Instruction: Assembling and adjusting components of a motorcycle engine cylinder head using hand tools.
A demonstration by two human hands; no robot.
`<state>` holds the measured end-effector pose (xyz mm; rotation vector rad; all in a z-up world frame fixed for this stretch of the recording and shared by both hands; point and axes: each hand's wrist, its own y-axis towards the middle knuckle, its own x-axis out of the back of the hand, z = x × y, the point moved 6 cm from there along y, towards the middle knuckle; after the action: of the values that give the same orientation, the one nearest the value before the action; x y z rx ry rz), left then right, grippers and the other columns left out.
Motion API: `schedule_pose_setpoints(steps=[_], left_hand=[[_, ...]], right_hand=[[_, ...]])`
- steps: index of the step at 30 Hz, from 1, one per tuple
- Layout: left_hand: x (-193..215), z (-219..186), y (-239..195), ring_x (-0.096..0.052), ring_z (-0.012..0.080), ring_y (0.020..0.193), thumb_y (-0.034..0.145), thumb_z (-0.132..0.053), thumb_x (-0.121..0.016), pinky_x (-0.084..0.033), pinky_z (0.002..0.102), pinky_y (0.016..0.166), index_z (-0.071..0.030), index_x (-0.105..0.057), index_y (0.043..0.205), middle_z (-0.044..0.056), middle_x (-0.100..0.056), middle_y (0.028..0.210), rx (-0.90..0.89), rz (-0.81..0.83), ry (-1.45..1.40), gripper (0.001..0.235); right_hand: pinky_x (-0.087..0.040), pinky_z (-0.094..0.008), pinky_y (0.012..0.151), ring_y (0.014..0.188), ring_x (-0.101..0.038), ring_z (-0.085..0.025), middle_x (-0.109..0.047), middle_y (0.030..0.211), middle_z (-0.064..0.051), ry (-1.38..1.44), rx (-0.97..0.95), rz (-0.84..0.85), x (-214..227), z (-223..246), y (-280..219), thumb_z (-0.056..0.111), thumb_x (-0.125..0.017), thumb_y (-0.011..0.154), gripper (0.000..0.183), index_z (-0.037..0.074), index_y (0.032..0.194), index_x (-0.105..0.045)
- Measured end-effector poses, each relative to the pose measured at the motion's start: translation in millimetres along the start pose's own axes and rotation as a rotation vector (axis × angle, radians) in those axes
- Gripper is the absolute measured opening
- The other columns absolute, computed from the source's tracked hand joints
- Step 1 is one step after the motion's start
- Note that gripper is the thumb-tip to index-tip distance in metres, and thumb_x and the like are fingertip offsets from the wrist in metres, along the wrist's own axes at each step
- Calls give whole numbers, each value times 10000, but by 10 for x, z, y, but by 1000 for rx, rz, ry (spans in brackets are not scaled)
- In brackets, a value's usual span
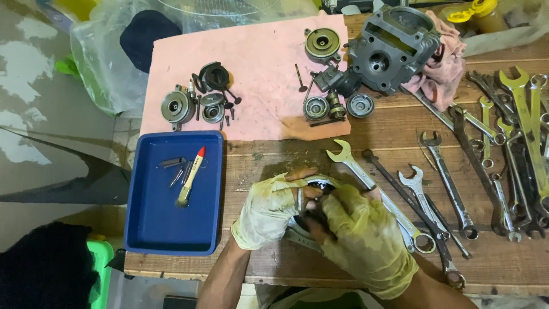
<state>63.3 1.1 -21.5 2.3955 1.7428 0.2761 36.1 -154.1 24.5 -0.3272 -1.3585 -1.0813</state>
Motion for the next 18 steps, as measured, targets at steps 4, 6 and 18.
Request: schedule_pose_setpoints(steps=[4, 6, 18], left_hand=[[-11, -99, 9, -710, 321, 1202, 871, -36, -779, -598, 392, 1053, -20, -739, 1110, 267, -630, 1379, -137, 46, 217, 243], [-10, -90, 4, -713, 312, 1203, 873, -8, -776, -617, 376, 1036, -25, -735, 1147, 251, -613, 1407, -130, 63, 219, 277], [25, -133, 5, -685, 351, 1254, 956, -7, -713, -637, 403, 1049, -24, -686, 1193, 263, -617, 1391, -230, 40, 62, 239]], right_hand=[[-516, -403, 488, 617, -633, -285, -641, 961, -55, -190, -81, -60, 90, 33, 74, 540, -744, 869, 380, 181, 956, -653], [-487, -364, 486, 544, -606, -243, -623, 877, -19, -239, -57, -63, 40, 23, 36, 454, -769, 878, 285, 198, 846, -646], [-594, -256, 455, 902, -607, -353, -702, 1085, -115, 73, 441, -194, 750, -6, 740, -255, -796, 882, 581, 178, 1204, -580]])
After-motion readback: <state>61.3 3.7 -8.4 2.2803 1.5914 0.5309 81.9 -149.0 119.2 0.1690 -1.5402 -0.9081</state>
